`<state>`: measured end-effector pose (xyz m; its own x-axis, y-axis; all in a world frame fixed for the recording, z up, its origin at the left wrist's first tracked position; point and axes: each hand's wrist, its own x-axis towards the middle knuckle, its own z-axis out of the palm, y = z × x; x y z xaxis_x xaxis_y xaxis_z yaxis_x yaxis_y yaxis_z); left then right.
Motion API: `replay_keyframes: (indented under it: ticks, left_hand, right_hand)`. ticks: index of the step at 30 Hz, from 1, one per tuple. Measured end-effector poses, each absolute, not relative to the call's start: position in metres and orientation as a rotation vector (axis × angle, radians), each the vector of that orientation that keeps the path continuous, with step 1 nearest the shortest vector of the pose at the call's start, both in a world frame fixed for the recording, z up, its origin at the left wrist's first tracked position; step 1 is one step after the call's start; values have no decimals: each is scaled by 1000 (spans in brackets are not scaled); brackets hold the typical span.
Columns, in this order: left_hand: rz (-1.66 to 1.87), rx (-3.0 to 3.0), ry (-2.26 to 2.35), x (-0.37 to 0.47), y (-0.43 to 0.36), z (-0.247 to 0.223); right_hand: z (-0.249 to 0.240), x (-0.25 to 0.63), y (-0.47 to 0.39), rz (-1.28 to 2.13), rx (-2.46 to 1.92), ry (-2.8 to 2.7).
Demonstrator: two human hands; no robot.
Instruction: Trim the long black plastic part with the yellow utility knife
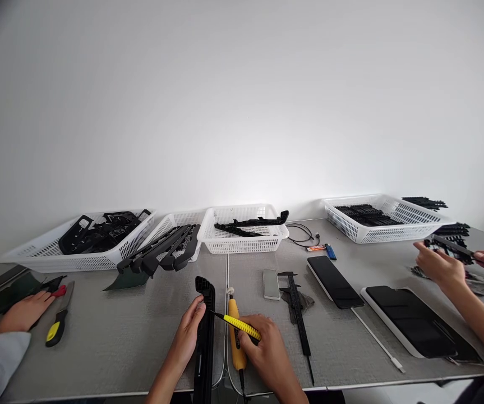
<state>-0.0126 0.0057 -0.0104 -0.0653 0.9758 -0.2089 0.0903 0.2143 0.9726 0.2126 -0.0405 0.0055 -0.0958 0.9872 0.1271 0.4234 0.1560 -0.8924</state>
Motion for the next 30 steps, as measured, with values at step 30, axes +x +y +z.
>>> replay_keyframes:
  ticks: [30]
  left_hand:
    - [1087,1065,1375,-15,7,-16]
  right_hand:
    - [7,213,-43,917,-1392,-1534]
